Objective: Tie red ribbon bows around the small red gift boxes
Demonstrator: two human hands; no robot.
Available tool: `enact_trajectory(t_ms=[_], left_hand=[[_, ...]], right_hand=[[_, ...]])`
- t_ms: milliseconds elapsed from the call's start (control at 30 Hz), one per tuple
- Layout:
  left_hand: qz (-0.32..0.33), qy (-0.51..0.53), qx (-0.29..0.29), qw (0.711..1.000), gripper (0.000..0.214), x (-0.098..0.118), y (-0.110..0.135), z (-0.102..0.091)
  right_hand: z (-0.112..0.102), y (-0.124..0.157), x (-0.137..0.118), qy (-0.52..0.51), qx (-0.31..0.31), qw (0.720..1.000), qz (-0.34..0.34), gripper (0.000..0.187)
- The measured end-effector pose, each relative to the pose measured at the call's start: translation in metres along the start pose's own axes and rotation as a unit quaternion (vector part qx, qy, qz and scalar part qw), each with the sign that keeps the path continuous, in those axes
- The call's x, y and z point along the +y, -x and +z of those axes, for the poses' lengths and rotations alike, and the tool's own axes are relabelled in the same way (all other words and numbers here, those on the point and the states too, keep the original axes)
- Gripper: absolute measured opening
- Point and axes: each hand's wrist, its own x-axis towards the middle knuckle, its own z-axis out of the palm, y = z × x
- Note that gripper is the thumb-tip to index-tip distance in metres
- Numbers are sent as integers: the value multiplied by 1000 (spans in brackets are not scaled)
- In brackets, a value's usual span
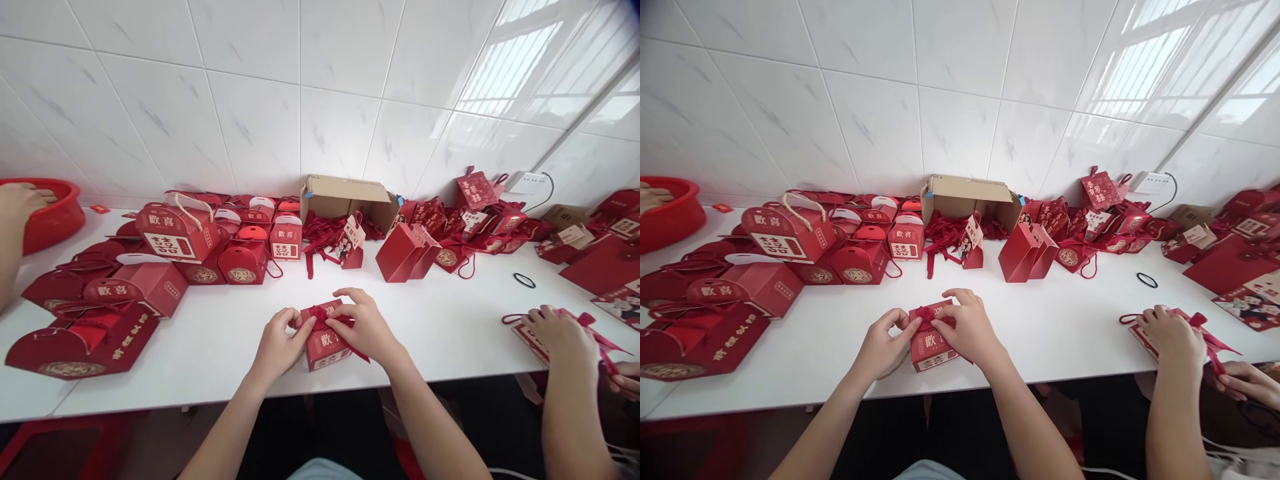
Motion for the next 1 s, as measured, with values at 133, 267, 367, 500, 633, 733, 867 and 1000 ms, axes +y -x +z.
enact_trajectory(t_ms=[133,267,367,500,633,733,867,1000], left_hand=[[-16,18,-10,1000,37,1,1,1],[-17,38,-24,999,36,1,5,-2],[-19,48,-29,998,34,1,9,-7],[-21,63,-39,997,33,-3,16,-15],[-47,92,-49,993,33,-7,22,-18],[-57,109,-54,991,33,-10,25,-18],[-50,104,-39,993,34,-12,27,-19],[-71,101,-23,992,41,-21,29,-21]], right_hand=[[3,7,1,-26,17,999,13,6],[12,12,4,-57,44,997,39,8],[16,14,5,-79,51,995,44,10],[16,14,6,-87,55,994,48,11],[16,14,5,-91,51,993,52,11],[15,14,4,-95,55,992,56,10],[8,17,8,-129,65,987,66,13],[0,29,18,-183,49,980,60,32]])
